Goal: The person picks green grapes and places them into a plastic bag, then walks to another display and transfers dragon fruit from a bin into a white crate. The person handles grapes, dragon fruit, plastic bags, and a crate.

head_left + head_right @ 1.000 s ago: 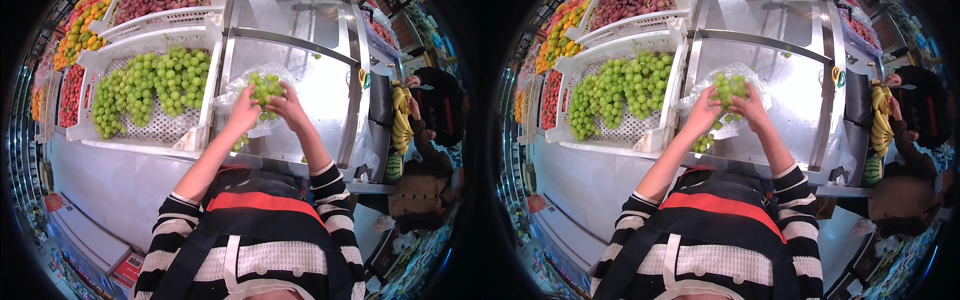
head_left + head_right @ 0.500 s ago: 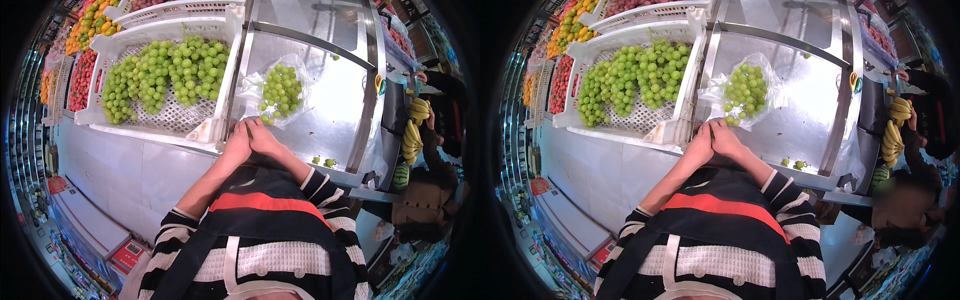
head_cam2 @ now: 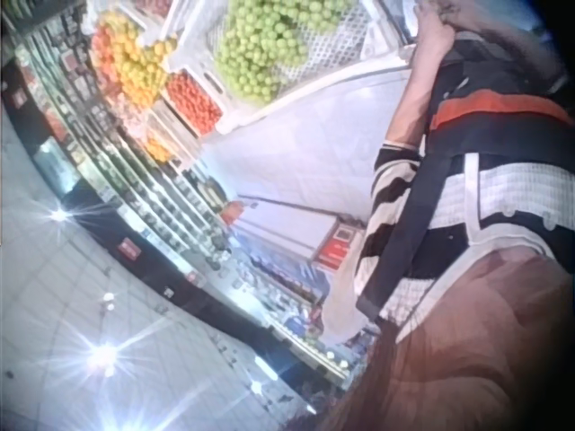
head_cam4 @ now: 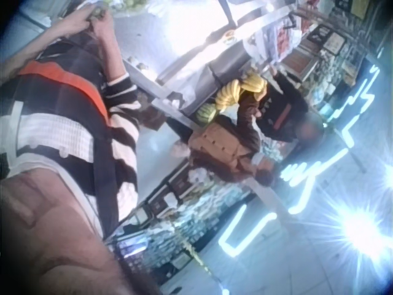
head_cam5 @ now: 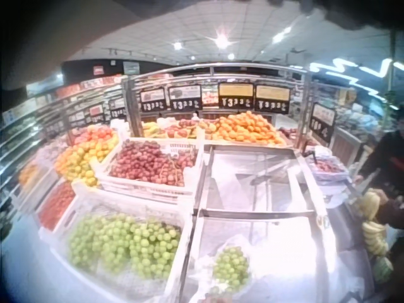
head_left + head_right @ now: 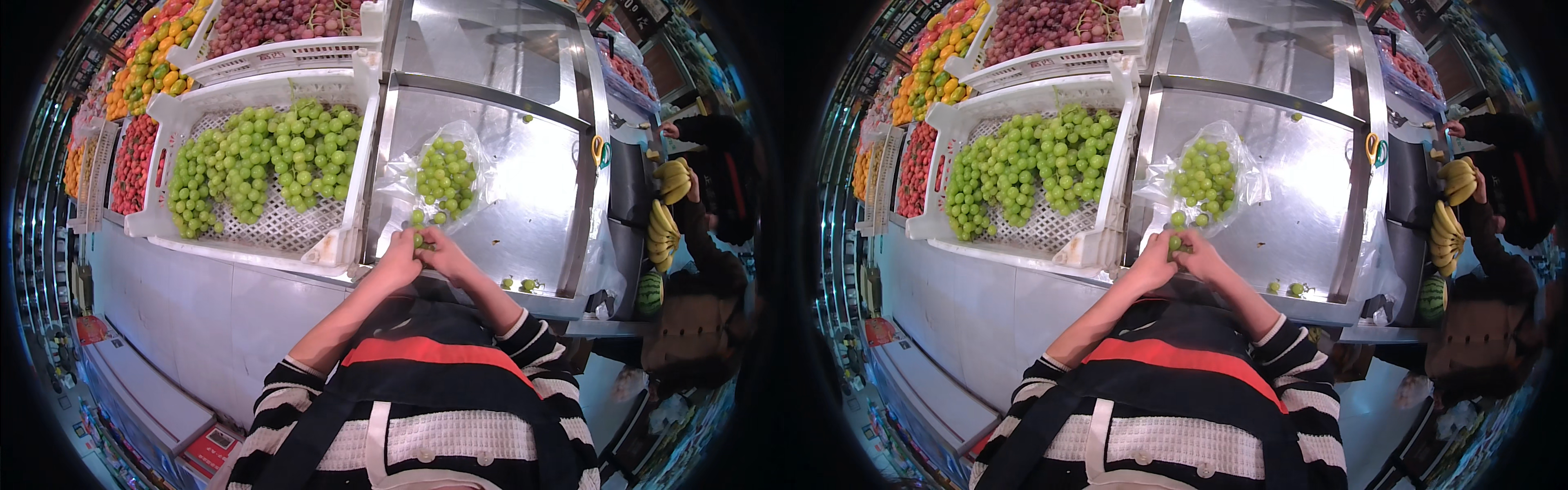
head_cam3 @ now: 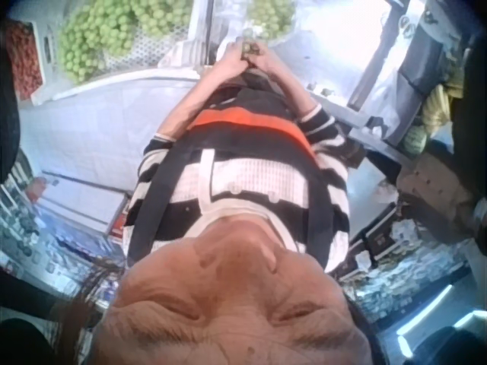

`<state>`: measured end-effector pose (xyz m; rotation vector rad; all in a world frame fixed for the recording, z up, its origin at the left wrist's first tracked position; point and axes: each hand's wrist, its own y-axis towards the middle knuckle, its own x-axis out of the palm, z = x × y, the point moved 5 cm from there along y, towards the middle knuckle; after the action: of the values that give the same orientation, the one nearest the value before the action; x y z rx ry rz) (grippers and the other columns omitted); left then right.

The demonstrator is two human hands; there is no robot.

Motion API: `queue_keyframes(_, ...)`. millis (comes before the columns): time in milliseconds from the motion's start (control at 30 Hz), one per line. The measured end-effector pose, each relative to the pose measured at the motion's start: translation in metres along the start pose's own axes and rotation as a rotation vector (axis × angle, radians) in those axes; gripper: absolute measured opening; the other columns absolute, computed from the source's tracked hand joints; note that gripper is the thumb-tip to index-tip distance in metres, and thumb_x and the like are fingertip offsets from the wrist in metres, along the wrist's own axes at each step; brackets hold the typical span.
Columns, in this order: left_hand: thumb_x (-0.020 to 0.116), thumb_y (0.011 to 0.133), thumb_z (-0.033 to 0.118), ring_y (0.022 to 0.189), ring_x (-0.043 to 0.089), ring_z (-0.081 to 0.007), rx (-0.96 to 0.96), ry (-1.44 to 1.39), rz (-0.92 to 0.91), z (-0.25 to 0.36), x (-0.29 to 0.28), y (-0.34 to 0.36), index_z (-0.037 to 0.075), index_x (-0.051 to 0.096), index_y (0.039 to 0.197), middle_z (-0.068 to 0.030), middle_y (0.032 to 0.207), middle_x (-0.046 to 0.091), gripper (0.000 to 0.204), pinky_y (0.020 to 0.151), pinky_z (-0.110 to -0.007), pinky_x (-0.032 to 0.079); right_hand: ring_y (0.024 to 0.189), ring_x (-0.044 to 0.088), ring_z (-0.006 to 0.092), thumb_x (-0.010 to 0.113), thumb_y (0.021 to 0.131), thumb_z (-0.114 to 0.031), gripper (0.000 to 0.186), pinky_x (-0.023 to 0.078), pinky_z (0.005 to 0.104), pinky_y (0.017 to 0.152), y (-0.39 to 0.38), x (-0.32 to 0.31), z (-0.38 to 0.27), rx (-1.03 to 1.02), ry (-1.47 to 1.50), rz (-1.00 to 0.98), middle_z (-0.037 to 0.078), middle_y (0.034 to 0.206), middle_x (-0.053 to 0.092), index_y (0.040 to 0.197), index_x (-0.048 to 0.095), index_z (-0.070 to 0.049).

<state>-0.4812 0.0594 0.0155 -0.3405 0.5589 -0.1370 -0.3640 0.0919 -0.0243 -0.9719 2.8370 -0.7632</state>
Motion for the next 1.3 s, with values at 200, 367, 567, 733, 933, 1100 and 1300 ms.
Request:
queue_keyframes(200,0.06,0.078,0.004,0.11,0.055,-0.04,0.202,0.075,0.21,0.067,-0.026,0.065,0.001,0.035,0.138,-0.0268,0.125,0.049,0.065,0.094,-0.042,0.046,0.096,0.057,0.0175,0.062,0.088,-0.008,0.041,0.052,0.0302,0.079,0.018,-0.062,-0.083,-0.061,0.116,0.156,0.008,0.115,0.053,0.127,0.05,-0.007)
queue_keyframes(367,0.063,0.083,0.008,0.095,0.066,-0.0258,0.282,-0.154,0.283,0.069,-0.037,0.054,0.002,0.048,0.13,-0.0185,0.121,0.057,0.05,0.081,-0.036,0.052,0.095,0.061,0.0188,0.06,0.09,-0.014,0.038,0.053,0.0311,0.076,-0.012,-0.115,-0.108,-0.257,-0.197,0.361,0.012,0.127,0.054,0.127,0.053,-0.007)
queue_keyframes(567,0.063,0.081,0.01,0.084,0.066,-0.027,0.149,0.004,-0.002,0.018,-0.011,0.002,0.001,0.062,0.103,-0.015,0.098,0.064,0.024,0.075,-0.036,0.053,0.08,0.065,0.0305,0.068,0.077,-0.019,0.022,0.051,0.0394,0.071,-0.113,-0.152,-0.046,0.031,-0.821,0.459,0.014,0.084,0.066,0.094,0.065,-0.004)
queue_keyframes(733,0.065,0.081,0.012,0.081,0.065,-0.0264,0.08,0.189,-0.002,-0.002,-0.001,-0.003,-0.001,0.064,0.101,-0.0153,0.094,0.066,0.024,0.074,-0.034,0.053,0.083,0.062,0.0352,0.066,0.073,-0.014,0.018,0.05,0.0436,0.073,-0.128,-0.141,0.016,0.138,-0.97,0.479,0.015,0.084,0.062,0.088,0.061,-0.005)
queue_keyframes(933,0.068,0.079,0.017,0.077,0.064,-0.0245,0.08,0.183,0.024,-0.007,0.004,0.007,-0.002,0.06,0.105,-0.0159,0.097,0.062,0.033,0.073,-0.034,0.053,0.07,0.063,0.0276,0.063,0.073,-0.008,0.019,0.05,0.0357,0.065,-0.134,-0.163,0.003,0.043,-0.764,0.628,0.013,0.073,0.063,0.091,0.061,-0.002)
queue_keyframes(1100,0.076,0.077,0.023,0.082,0.063,-0.0211,-0.115,-0.213,0.218,-0.03,-0.013,0.027,-0.006,0.034,0.124,-0.0195,0.108,0.052,0.07,0.067,-0.033,0.053,0.066,0.064,0.0181,0.068,0.079,-0.013,0.02,0.05,0.0313,0.063,-0.124,-0.16,-0.069,-0.168,-0.516,0.664,0.011,0.073,0.065,0.092,0.062,0.001)
queue_keyframes(1300,0.079,0.077,0.023,0.08,0.063,-0.022,-0.021,-0.338,0.377,-0.039,-0.018,0.068,-0.007,0.013,0.132,-0.0243,0.114,0.047,0.091,0.051,-0.029,0.051,0.072,0.06,0.0213,0.071,0.08,-0.015,0.023,0.05,0.0323,0.068,-0.039,-0.103,-0.112,-0.47,-0.486,0.656,0.011,0.091,0.058,0.096,0.06,-0.001)
